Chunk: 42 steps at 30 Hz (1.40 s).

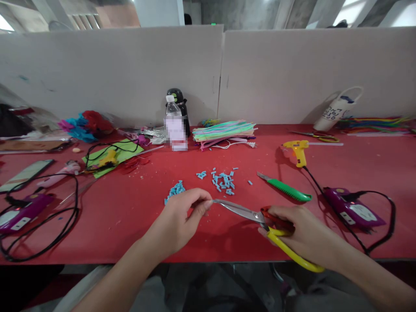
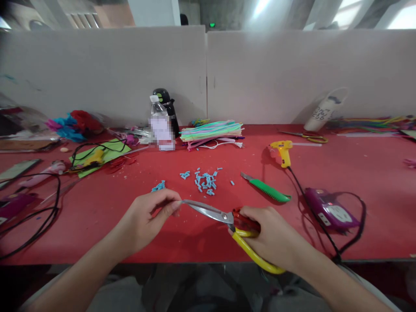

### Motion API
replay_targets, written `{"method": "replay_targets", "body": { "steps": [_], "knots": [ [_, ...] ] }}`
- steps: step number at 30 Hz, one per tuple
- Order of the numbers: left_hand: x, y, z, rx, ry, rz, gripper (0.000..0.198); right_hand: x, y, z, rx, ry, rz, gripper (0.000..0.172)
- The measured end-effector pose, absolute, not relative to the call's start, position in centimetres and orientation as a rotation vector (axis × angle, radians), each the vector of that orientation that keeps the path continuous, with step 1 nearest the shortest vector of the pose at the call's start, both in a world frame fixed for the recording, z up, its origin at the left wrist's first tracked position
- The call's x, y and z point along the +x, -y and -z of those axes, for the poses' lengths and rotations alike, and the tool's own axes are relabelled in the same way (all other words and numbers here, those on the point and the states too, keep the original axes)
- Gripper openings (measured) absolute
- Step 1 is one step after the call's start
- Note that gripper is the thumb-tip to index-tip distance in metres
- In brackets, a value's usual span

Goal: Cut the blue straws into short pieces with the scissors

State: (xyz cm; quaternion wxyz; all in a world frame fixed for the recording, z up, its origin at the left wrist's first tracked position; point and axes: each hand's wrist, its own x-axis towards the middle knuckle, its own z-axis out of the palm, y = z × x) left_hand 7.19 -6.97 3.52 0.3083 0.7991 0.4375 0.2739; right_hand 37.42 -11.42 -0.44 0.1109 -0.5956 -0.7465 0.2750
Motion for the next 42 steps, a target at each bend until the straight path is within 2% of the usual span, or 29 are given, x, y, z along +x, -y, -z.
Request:
{"method": "replay_targets", "body": {
  "steps": [5, 19, 26, 28, 42],
  "knots": [
    [7.3, 6.9, -3.5, 2.102, -1.153, -0.723, 0.019, 37.6, 11.5, 0.6, -1.748, 2.190, -0.777, 0.023],
    [7.3, 7.0, -3.6, 2.118, -1.164, -0.723, 0.019, 37.7, 11.4, 0.8, -1.835, 2.199, -0.796, 0.017],
    [7.1, 7.0, -3.5, 2.117, -1.169, -0.721, 0.019, 36.8, 11.5, -0.2, -1.775, 2.112, -0.807, 0.034],
    [7.1, 7.0, -3.5, 2.124, -1.168, -0.730, 0.019, 36.6, 11.5, -0.6, -1.754, 2.089, -0.832, 0.034],
    [7.2, 7.1, -3.7, 2.139, -1.165, -0.728, 0.020, 37.8, 11.5, 0.8, -1.798, 2.162, -0.741, 0.014]
  ]
}}
